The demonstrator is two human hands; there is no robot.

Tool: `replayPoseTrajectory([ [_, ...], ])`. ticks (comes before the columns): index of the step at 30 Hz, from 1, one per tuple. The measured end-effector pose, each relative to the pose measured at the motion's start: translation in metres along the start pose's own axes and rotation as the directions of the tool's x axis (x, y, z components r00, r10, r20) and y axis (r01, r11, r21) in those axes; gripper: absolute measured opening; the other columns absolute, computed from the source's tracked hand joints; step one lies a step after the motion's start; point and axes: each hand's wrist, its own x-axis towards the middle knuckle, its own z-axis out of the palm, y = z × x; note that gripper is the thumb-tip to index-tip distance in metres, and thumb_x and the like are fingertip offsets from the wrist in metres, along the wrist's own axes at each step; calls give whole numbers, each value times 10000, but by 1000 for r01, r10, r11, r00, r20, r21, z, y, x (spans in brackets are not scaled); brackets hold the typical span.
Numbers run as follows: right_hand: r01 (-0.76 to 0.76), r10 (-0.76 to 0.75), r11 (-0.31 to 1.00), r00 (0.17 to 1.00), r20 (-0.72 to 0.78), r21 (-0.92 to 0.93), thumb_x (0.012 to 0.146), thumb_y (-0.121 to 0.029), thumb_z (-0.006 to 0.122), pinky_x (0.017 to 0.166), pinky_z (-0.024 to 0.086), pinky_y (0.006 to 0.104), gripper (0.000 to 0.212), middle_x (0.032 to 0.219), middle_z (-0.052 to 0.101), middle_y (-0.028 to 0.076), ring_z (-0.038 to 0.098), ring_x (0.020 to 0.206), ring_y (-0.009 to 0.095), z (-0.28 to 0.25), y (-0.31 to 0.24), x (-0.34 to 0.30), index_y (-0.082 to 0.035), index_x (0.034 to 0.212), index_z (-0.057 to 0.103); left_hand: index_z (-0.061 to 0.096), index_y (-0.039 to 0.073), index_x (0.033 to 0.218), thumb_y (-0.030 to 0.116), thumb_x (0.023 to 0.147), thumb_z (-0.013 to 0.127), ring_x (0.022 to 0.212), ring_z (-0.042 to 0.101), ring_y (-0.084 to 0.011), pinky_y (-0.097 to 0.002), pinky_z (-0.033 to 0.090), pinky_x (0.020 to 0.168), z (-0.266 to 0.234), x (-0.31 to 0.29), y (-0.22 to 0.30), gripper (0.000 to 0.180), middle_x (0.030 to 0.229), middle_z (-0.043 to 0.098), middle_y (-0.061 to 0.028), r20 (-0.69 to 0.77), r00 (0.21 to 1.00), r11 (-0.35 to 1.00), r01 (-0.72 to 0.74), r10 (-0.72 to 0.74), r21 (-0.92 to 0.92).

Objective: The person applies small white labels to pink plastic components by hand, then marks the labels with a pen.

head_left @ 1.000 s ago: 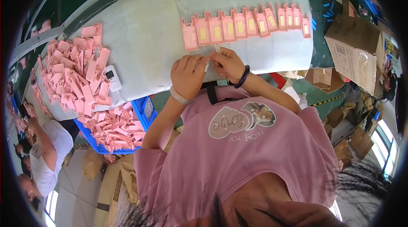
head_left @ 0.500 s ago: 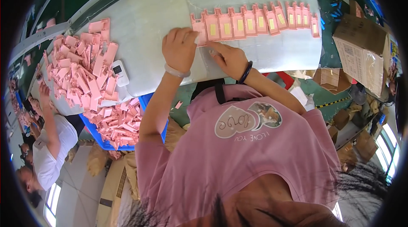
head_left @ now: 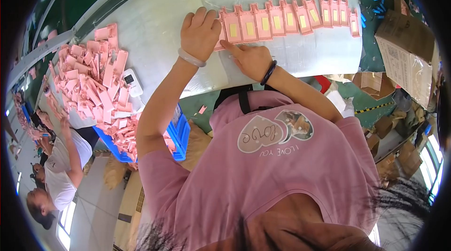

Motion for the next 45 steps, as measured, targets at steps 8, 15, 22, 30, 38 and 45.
replayPoseTrajectory([
  [8,15,-15,999,999,-31,29,782,-154,600,415,463,346,540,683,618,40,598,511,218,1,4,0,-204,1308,488,590,77,730,112,653,605,992,527,-210,-370,425,830,0,5,3,86,965,584,-22,-8,999,998,-40,41,54],
  [15,15,-16,999,1000,21,48,779,-174,620,463,489,352,528,763,646,49,640,617,224,-1,5,3,-191,1292,498,661,53,825,126,669,589,1038,513,-218,-449,377,932,-3,-2,17,186,1035,600,-55,228,973,975,-22,-30,221],
  [22,10,-12,996,1000,23,84,764,-184,645,484,500,357,508,794,662,43,655,652,235,-3,7,3,-196,1255,518,553,17,1215,182,755,574,1186,449,-230,-497,282,1029,-13,-24,31,489,1330,481,-74,326,935,984,99,-144,149],
  [30,26,-29,997,999,34,79,757,-148,632,467,489,346,556,719,639,42,638,608,212,-2,9,3,-203,1294,499,505,117,1303,190,720,646,1252,427,-216,-451,200,1081,-14,-33,21,605,1393,443,-32,317,928,980,191,-196,46],
  [38,56,-58,993,998,13,103,723,-122,646,476,492,338,591,733,638,41,633,616,202,-2,11,5,-187,1292,501,513,191,1306,235,741,661,1291,387,-215,-450,173,1091,-11,-37,18,586,1407,436,-13,269,948,985,174,-172,15],
  [45,50,-54,989,998,28,137,706,-110,658,497,498,344,616,775,648,52,639,645,211,-1,13,5,-183,1296,496,588,218,1173,210,741,648,1240,436,-220,-459,217,1068,-11,-26,20,437,1325,508,9,234,955,980,156,-181,124],
])
